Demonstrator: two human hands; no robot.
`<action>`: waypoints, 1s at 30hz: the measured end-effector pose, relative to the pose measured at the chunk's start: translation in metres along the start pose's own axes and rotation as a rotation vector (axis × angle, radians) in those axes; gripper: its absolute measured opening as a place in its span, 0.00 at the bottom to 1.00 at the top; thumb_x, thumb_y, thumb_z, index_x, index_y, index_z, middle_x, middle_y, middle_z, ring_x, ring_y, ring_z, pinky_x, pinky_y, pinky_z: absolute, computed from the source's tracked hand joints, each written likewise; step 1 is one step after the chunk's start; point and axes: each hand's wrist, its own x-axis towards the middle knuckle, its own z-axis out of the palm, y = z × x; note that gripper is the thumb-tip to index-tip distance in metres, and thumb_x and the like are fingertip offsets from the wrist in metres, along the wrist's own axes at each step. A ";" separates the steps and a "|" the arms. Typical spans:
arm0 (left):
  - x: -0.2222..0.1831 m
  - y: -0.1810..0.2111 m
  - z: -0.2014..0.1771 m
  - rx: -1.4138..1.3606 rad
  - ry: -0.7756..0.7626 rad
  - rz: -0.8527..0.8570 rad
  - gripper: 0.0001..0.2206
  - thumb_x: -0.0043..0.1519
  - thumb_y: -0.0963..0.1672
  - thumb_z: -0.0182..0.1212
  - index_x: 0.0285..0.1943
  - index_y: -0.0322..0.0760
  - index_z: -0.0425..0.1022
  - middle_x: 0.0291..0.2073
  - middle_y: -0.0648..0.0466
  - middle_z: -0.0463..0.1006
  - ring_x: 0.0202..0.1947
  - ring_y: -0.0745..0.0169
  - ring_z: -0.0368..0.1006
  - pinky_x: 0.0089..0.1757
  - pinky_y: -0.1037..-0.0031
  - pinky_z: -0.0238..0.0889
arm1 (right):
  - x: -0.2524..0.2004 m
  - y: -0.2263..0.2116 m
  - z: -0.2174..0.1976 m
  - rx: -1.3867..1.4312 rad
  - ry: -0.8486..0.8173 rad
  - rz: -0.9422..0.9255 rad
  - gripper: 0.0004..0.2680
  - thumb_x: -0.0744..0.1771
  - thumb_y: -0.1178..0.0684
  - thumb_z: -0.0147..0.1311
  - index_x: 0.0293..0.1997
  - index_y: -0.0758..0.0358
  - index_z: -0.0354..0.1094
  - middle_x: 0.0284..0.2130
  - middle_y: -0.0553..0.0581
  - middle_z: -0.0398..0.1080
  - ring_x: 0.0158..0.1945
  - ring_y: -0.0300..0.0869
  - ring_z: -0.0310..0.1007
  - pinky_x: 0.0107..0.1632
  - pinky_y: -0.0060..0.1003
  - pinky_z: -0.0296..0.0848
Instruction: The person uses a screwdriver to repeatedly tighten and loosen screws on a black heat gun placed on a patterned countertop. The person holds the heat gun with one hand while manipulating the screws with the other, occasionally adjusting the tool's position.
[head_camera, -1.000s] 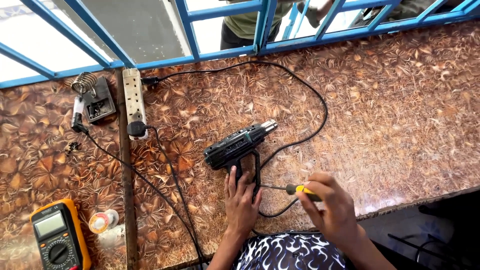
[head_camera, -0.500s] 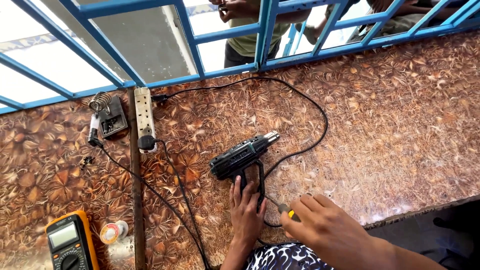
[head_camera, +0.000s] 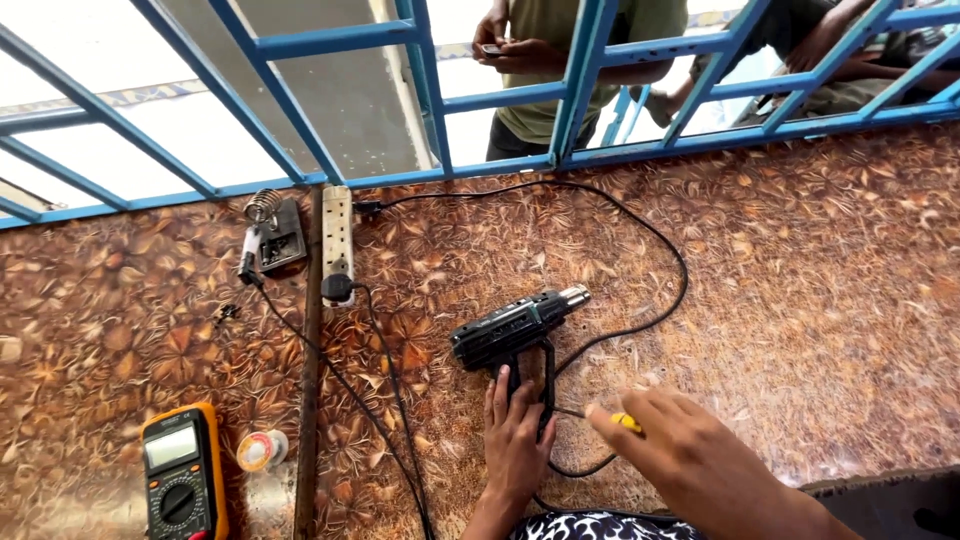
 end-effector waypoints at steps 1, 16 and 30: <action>0.001 0.000 0.000 0.017 -0.017 0.007 0.10 0.60 0.50 0.63 0.38 0.41 0.79 0.64 0.48 0.68 0.73 0.42 0.44 0.67 0.53 0.31 | -0.003 0.004 0.004 0.044 0.000 -0.168 0.23 0.63 0.59 0.55 0.66 0.55 0.57 0.51 0.64 0.64 0.49 0.52 0.70 0.51 0.54 0.72; 0.001 0.001 -0.004 0.001 -0.002 0.013 0.10 0.61 0.49 0.62 0.38 0.40 0.79 0.62 0.47 0.70 0.73 0.40 0.44 0.67 0.54 0.30 | 0.001 0.002 -0.005 0.198 -0.136 -0.174 0.32 0.61 0.34 0.78 0.66 0.50 0.60 0.61 0.60 0.55 0.58 0.51 0.60 0.56 0.58 0.66; -0.001 -0.001 0.000 0.022 -0.013 0.019 0.10 0.61 0.50 0.62 0.39 0.40 0.79 0.63 0.48 0.69 0.73 0.41 0.44 0.67 0.55 0.31 | 0.000 0.000 -0.007 0.216 -0.077 -0.203 0.23 0.59 0.65 0.58 0.60 0.53 0.63 0.59 0.61 0.59 0.55 0.51 0.63 0.57 0.56 0.67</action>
